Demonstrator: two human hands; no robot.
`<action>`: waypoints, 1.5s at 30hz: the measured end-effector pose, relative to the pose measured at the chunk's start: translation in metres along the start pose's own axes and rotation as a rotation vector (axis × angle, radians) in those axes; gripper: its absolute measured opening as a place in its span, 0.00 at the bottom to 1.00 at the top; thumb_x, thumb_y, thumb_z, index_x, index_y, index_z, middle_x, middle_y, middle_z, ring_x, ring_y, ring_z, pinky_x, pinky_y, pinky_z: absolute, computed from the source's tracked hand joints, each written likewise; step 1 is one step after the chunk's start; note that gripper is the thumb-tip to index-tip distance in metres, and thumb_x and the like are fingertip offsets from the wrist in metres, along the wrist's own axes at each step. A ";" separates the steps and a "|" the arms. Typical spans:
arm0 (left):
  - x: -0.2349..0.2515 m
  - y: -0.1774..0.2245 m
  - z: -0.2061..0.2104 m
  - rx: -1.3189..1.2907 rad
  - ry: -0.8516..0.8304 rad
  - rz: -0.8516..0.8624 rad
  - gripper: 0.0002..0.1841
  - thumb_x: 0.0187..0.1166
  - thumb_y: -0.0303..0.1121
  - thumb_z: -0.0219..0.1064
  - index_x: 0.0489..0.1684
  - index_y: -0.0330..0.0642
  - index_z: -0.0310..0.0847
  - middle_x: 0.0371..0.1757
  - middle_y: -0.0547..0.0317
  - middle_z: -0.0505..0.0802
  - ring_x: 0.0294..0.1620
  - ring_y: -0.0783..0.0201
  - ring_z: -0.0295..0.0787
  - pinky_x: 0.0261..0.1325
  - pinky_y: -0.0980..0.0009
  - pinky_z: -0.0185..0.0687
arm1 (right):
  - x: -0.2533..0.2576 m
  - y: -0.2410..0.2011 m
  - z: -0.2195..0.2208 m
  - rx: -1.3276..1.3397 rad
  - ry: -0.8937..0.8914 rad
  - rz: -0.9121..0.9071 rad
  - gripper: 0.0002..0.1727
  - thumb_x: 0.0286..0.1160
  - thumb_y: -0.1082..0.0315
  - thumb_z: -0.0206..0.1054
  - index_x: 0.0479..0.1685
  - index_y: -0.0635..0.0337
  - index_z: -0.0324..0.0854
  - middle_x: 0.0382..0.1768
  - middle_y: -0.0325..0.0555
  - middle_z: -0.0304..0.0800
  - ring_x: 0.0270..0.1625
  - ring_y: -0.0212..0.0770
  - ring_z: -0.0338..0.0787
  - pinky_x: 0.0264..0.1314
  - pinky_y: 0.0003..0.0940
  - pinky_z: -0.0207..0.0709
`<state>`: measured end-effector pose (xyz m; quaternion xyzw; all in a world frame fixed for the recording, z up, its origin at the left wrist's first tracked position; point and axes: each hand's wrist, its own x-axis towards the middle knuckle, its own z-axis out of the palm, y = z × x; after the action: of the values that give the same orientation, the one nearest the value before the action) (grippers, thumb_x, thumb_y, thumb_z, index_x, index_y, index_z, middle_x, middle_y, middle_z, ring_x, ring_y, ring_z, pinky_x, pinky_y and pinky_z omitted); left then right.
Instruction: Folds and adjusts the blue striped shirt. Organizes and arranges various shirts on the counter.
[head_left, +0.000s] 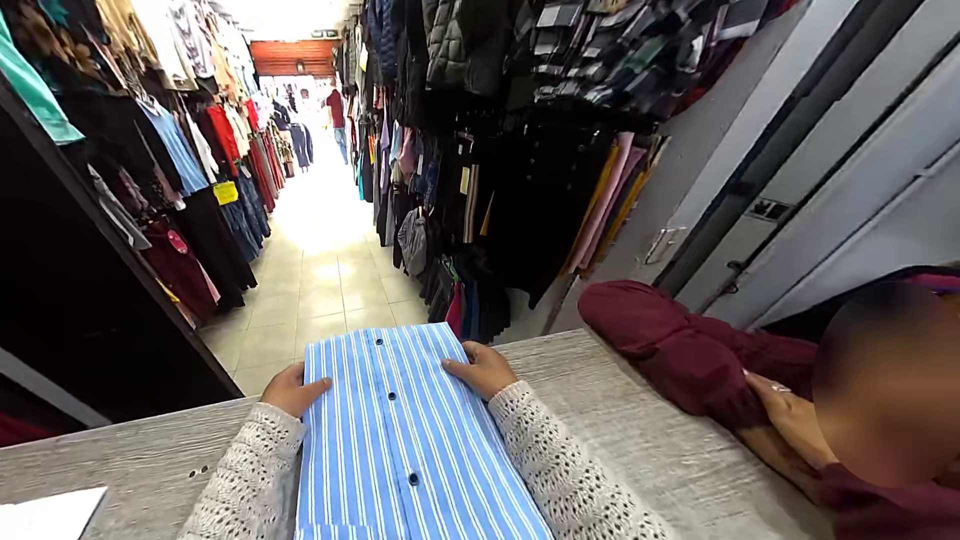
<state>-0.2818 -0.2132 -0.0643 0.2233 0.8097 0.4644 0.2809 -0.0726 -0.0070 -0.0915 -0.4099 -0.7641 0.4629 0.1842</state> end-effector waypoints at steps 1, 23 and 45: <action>0.006 -0.003 -0.004 0.086 0.062 0.034 0.24 0.78 0.27 0.73 0.70 0.29 0.73 0.58 0.39 0.89 0.53 0.56 0.90 0.60 0.60 0.83 | 0.001 0.001 -0.002 -0.108 0.075 -0.073 0.19 0.76 0.62 0.74 0.56 0.69 0.85 0.48 0.60 0.91 0.52 0.54 0.90 0.61 0.54 0.79; -0.110 0.067 -0.057 -0.286 0.439 1.195 0.13 0.63 0.26 0.80 0.44 0.47 0.89 0.43 0.77 0.96 0.46 0.80 0.93 0.55 0.76 0.92 | -0.089 -0.100 -0.069 0.617 0.154 -0.876 0.12 0.69 0.75 0.72 0.48 0.49 0.88 0.41 0.26 0.96 0.43 0.23 0.94 0.49 0.26 0.91; -0.292 -0.160 0.021 0.428 0.407 0.760 0.17 0.63 0.17 0.69 0.52 0.22 0.88 0.50 0.23 0.88 0.28 0.62 0.84 0.30 0.78 0.78 | -0.310 0.111 -0.013 -0.219 0.198 -0.626 0.19 0.67 0.72 0.67 0.60 0.56 0.89 0.66 0.56 0.86 0.29 0.27 0.83 0.27 0.20 0.77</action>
<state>-0.0674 -0.4568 -0.1407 0.4609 0.7867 0.3911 -0.1250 0.1714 -0.2202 -0.1501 -0.2161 -0.8763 0.2570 0.3454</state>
